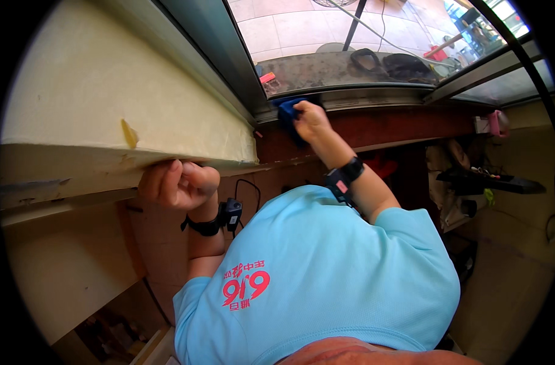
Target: The person wipes the glass pane and the metal frame of a sliding window with a blue cloth.
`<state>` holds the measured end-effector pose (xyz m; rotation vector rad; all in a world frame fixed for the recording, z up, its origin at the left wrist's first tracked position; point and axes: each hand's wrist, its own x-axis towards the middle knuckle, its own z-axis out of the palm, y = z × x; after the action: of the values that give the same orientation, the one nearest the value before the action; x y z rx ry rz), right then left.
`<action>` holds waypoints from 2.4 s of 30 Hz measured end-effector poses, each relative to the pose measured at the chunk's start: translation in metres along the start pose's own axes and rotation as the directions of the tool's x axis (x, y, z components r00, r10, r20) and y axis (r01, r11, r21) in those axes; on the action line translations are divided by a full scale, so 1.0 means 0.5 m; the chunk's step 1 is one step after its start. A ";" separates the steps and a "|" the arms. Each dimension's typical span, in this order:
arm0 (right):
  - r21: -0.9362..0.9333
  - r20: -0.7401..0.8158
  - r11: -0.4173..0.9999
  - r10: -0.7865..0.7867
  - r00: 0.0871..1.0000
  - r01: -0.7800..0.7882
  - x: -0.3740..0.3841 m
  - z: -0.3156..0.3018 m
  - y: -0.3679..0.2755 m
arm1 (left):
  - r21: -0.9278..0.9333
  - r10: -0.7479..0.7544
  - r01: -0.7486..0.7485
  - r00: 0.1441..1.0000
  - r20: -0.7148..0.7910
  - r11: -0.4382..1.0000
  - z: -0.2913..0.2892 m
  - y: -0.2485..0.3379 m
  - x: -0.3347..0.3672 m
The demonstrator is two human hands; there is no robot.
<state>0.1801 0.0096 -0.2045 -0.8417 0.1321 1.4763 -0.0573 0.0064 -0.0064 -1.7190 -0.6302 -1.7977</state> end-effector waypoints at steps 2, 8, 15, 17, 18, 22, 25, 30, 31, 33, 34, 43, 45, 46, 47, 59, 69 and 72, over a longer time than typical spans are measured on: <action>-0.063 0.014 0.992 0.108 0.994 -0.106 0.012 0.046 0.058 | 0.021 -0.026 0.026 1.000 -0.010 0.999 0.003 0.006 0.001; -0.117 0.069 0.976 0.192 0.979 -0.183 -0.003 0.054 0.063 | 0.032 -0.053 0.050 0.991 0.127 0.998 -0.023 0.011 0.010; 0.061 -0.097 0.998 0.018 0.995 -0.012 -0.054 -0.058 -0.146 | 0.062 -0.067 0.057 0.983 0.168 0.996 -0.025 0.015 -0.003; 0.074 -0.116 0.996 -0.032 0.993 0.041 -0.058 -0.070 -0.161 | 0.088 -0.111 0.098 0.983 0.147 0.991 -0.026 0.020 -0.010; 0.057 -0.141 0.996 -0.058 0.988 0.066 -0.055 -0.071 -0.157 | 0.075 -0.130 0.120 0.981 0.142 0.990 -0.026 0.021 -0.013; 0.042 -0.140 0.993 -0.106 0.984 0.113 -0.039 -0.055 -0.104 | 0.077 -0.098 0.088 0.986 0.136 0.993 -0.020 0.020 -0.010; -0.014 -0.096 0.999 0.031 0.995 -0.033 -0.041 0.008 -0.049 | 0.087 0.016 -0.023 0.997 0.073 0.996 -0.017 0.012 0.010; -0.190 0.005 0.973 0.137 0.991 -0.133 -0.014 0.080 0.048 | 0.043 -0.003 0.001 0.999 0.040 0.999 0.009 0.017 0.006; -0.245 0.053 0.961 0.144 0.988 -0.127 0.048 0.051 0.087 | 0.050 0.007 -0.010 0.999 0.043 0.999 0.008 0.020 0.015; -0.310 0.019 0.933 0.199 0.980 -0.184 0.042 0.059 0.084 | 0.068 0.032 -0.035 0.999 0.044 0.997 0.001 0.016 0.018; -0.245 0.062 0.944 0.244 0.968 -0.222 0.029 0.053 0.066 | 0.063 0.037 -0.040 0.998 0.045 0.997 0.003 0.011 0.011; 0.076 -0.012 0.997 0.011 1.000 -0.010 -0.064 -0.051 -0.135 | 0.071 -0.150 0.142 0.979 0.139 0.987 -0.029 0.012 -0.024; 0.088 -0.091 0.995 -0.040 0.995 0.048 -0.090 -0.027 -0.138 | 0.069 -0.138 0.129 0.980 0.142 0.989 -0.032 0.010 -0.026; 0.079 -0.125 0.996 -0.037 0.992 0.047 -0.091 -0.014 -0.129 | 0.060 -0.135 0.128 0.981 0.138 0.990 -0.032 0.009 -0.026; 0.075 -0.159 0.996 -0.036 0.987 0.049 -0.093 -0.004 -0.122 | 0.045 -0.130 0.126 0.982 0.134 0.991 -0.031 0.009 -0.026; -0.116 0.150 0.961 0.269 0.952 -0.253 -0.047 0.092 -0.009 | 0.095 0.044 -0.050 0.996 0.072 0.994 0.000 0.011 0.011; -0.717 0.246 0.117 -0.880 0.407 0.687 -0.131 -0.096 -0.180 | 0.072 0.025 -0.027 0.999 0.035 0.997 0.001 0.012 0.006; -0.826 0.496 -0.356 -0.827 0.264 0.438 -0.131 -0.085 -0.175 | 0.073 0.030 -0.033 0.999 0.038 0.997 -0.002 0.013 0.010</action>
<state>0.2669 -0.0567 -0.1618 -1.7505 -1.0919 -0.1415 -0.0537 0.0007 -0.0018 -1.7069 -0.6726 -1.7035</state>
